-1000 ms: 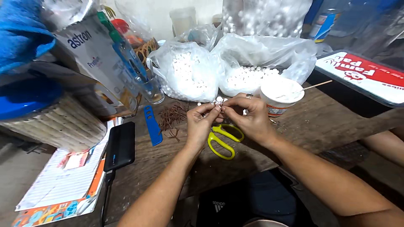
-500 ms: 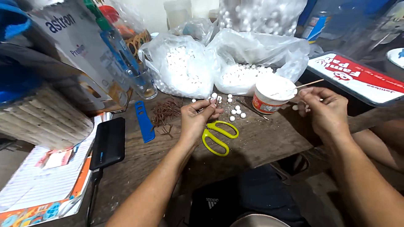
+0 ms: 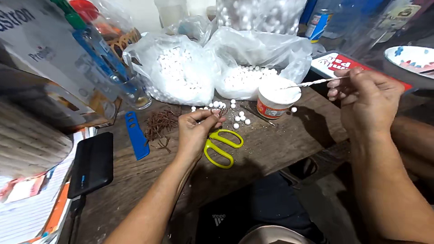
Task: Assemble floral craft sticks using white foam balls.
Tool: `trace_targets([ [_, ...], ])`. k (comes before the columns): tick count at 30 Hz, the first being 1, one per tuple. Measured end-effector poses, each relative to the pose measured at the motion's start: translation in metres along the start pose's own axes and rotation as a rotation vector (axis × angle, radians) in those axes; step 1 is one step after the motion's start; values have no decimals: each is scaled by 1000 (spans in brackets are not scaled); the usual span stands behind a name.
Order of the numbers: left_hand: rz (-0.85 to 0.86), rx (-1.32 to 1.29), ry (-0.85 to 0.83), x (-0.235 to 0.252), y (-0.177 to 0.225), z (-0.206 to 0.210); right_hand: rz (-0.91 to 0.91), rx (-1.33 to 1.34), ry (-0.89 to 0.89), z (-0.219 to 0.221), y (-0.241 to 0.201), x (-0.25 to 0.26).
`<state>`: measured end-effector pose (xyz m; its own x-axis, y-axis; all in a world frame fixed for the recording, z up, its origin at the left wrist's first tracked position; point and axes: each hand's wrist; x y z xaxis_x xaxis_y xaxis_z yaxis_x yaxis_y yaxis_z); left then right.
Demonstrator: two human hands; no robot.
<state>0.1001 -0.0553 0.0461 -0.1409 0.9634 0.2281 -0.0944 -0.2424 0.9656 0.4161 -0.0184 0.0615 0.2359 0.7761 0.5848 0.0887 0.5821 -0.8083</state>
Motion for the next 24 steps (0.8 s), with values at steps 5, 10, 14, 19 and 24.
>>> trace_targets([
  [5, -14, -12, -1, 0, -1, 1, 138, 35, 44, -3, 4, 0],
  [10, -31, 72, 8, 0, -1, 0, 160, 59, 52, 3, 21, 5],
  [14, -57, 82, 20, -1, 1, 0, 221, -111, -114, -5, 26, -17],
  [19, -44, 72, 40, 0, 4, -1, 21, -741, -343, -7, 34, -44],
  [24, -28, 76, 44, 2, 3, -3, -253, -776, -515, 32, 15, -58],
])
Point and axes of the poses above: each hand's wrist, its own x-axis towards the middle knuckle, its own z-axis out of the palm, y = z × x
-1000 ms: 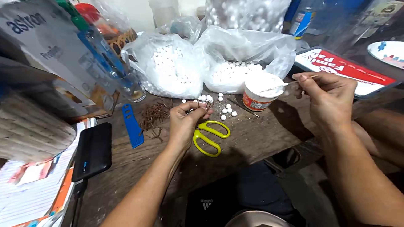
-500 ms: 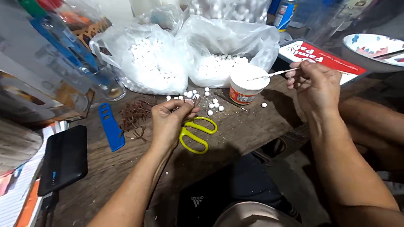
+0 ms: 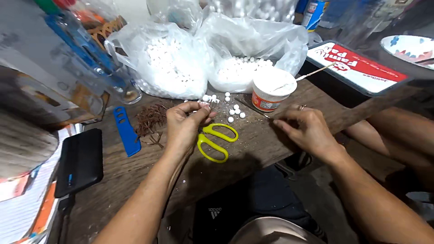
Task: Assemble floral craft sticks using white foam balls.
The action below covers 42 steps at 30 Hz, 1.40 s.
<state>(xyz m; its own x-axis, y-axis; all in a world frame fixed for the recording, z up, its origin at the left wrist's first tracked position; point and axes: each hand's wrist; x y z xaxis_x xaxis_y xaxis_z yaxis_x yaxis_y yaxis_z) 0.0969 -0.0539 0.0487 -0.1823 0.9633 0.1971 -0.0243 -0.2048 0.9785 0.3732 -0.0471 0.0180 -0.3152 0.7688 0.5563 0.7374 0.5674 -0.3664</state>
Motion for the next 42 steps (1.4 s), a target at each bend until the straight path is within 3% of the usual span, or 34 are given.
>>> trace_targets([
  [4, 26, 36, -89, -1, -5, 1, -198, 86, 46, 29, -44, 28],
  [7, 2, 50, -118, -1, 0, -1, -178, 118, 92, 25, -43, 36],
  [11, 27, -13, -113, 1, -9, 0, 243, 377, 8, -4, 6, 6],
  [14, 59, 21, -119, 1, -10, 0, 483, 538, 175, -21, 38, 8],
  [17, 38, 52, -107, 1, -8, 2, 391, 613, 329, -26, 47, 23],
  [24, 124, 152, -138, -5, -8, 2, 27, 573, 473, -48, 35, 26],
  [27, 160, 182, -141, -8, -5, 5, 122, 698, 552, -55, 32, 27],
  [32, 195, 207, -146, -11, -4, 7, 325, 974, 503, -47, 9, 27],
  [42, 223, 212, -159, -8, -10, 6, 232, 1072, 323, -19, -19, 33],
])
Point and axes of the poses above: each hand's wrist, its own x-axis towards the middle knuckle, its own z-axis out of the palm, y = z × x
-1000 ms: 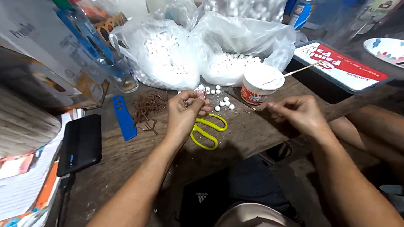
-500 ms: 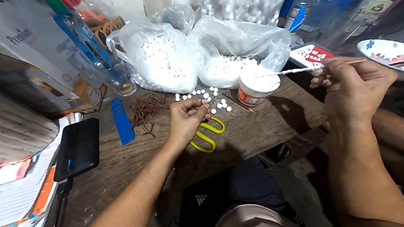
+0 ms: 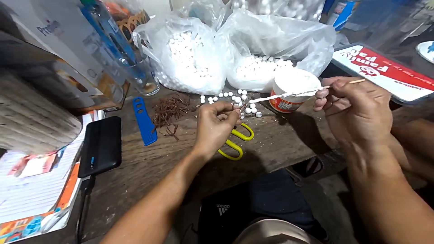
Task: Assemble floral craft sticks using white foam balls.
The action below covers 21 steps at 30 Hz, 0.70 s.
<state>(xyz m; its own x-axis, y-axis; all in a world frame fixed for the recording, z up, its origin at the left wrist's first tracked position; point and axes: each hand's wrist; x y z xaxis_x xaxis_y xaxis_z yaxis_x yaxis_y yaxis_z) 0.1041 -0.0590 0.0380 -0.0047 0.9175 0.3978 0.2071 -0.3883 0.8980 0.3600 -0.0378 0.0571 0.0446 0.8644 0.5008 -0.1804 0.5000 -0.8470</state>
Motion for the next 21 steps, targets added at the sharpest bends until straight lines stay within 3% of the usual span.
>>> trace_targets([
  [21, 42, 38, 30, 2, -6, 2, -44, -44, -19, 6, 3, -2],
])
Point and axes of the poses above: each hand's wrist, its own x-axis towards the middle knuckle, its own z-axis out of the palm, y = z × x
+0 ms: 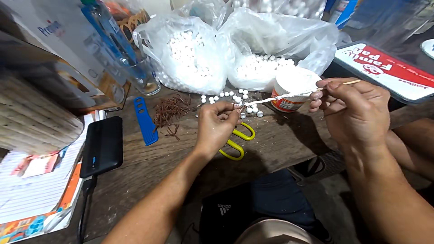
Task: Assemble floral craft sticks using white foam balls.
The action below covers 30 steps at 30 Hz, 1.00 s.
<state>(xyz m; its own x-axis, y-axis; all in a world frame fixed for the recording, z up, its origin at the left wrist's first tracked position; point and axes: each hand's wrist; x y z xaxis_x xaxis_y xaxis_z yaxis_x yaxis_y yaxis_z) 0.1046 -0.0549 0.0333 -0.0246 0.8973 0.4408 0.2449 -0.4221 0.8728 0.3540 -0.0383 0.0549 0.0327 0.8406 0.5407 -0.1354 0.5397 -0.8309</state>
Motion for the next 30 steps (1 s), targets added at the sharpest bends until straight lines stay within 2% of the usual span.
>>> trace_targets([
  [9, 15, 24, -35, -1, 4, -3, 33, -13, 25, 2, 2, 5],
  [15, -22, -46, -12, -1, 7, -3, 59, 84, 58, 5, -3, 5],
  [30, 72, 16, -20, -1, 1, -2, 57, 80, 2, 16, -1, 3],
])
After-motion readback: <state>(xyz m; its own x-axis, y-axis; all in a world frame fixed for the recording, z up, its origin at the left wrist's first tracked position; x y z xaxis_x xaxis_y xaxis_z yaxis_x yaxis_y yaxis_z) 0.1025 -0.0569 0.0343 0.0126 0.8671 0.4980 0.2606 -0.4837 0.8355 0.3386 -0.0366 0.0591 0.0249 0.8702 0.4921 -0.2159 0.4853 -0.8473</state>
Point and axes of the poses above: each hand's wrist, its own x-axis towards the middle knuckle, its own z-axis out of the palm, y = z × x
